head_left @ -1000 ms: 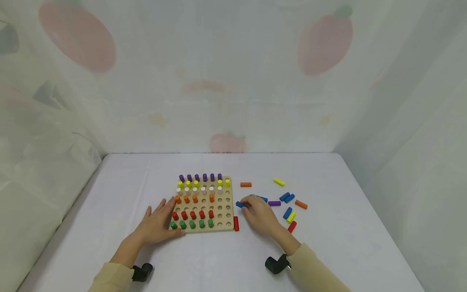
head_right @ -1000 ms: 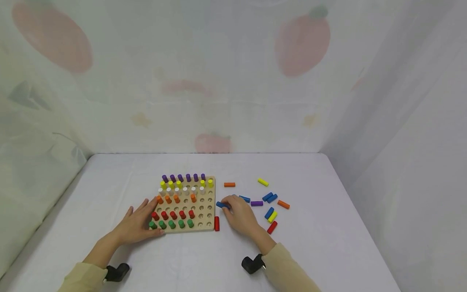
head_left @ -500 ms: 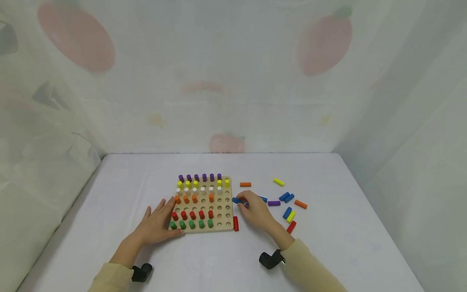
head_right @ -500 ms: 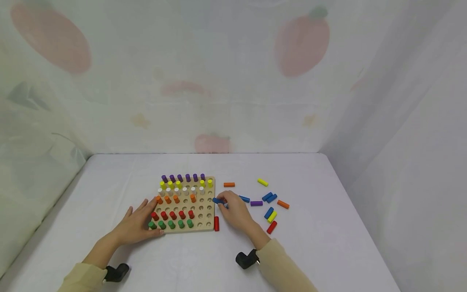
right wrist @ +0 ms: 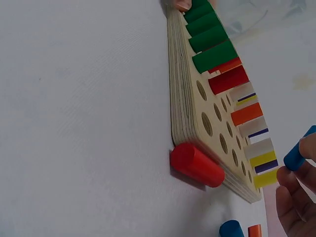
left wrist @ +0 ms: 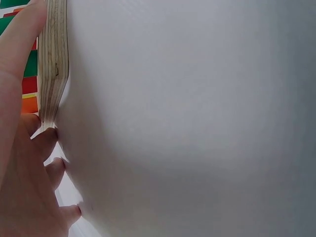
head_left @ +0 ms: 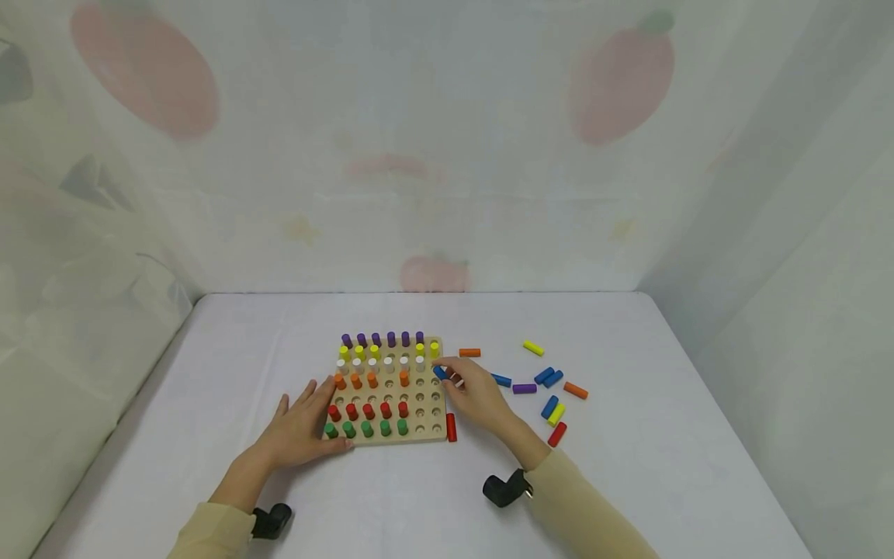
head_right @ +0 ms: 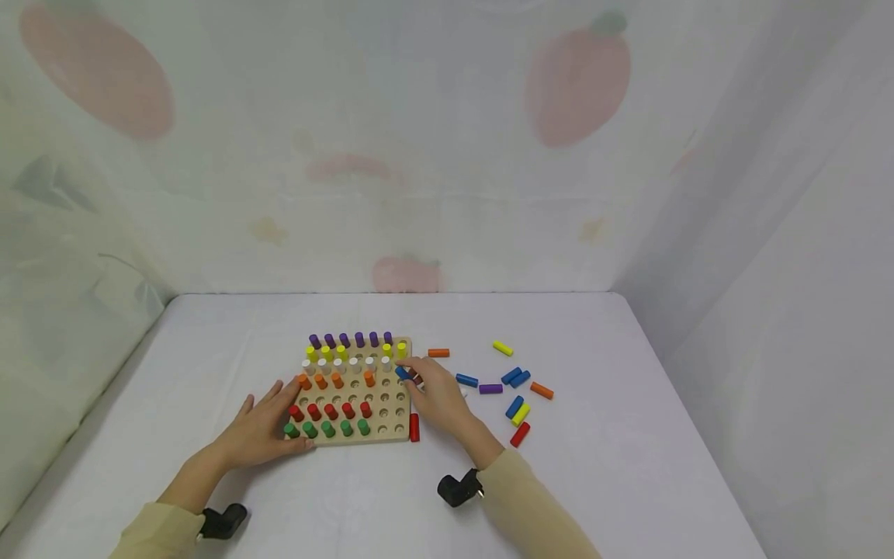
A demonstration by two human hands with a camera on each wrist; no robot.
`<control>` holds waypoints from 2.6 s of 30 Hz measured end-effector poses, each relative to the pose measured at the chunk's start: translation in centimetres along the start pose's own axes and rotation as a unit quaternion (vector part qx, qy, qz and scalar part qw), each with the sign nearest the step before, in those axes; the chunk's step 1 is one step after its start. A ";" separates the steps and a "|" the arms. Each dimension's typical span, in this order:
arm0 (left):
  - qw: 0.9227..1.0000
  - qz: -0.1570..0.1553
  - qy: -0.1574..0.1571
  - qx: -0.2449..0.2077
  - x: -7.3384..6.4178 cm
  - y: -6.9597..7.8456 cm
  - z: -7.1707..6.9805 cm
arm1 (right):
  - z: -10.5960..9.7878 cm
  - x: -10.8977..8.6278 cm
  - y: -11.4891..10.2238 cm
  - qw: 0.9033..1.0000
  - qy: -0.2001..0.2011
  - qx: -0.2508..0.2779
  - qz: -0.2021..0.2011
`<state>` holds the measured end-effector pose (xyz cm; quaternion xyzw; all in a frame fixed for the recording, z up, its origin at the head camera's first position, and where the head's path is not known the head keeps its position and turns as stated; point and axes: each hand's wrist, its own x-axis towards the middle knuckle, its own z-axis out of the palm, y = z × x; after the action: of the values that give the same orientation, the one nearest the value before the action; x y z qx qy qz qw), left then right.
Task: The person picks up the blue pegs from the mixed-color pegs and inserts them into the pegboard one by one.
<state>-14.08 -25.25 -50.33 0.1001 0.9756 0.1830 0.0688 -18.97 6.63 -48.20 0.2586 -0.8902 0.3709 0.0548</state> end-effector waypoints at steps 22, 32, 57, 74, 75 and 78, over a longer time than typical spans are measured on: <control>1.000 0.007 0.009 -0.002 0.0 0.1 -0.1 | 1.1 1.8 -1.6 0.997 -0.012 0.063 0.031; 1.000 0.003 0.006 0.002 0.0 0.2 -0.2 | 1.6 2.6 -2.5 0.997 -0.037 0.050 0.042; 1.000 0.009 0.008 0.003 0.0 0.3 -0.2 | 3.5 4.6 -4.7 0.996 -0.070 0.047 0.010; 1.000 0.007 0.006 0.006 0.1 0.2 -0.2 | 5.4 5.8 -6.9 0.994 -0.108 0.027 -0.008; 1.000 0.007 0.006 0.005 0.1 0.2 -0.2 | 5.5 5.8 -7.0 0.994 -0.109 0.026 -0.006; 1.000 0.009 0.007 0.004 0.1 0.1 -0.2 | 5.9 5.9 -7.2 0.994 -0.110 0.018 -0.002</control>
<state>-14.23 -25.16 -50.12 0.1082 0.9757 0.1806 0.0600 -19.91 -4.14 -46.19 0.3006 -0.8836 0.3560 -0.0477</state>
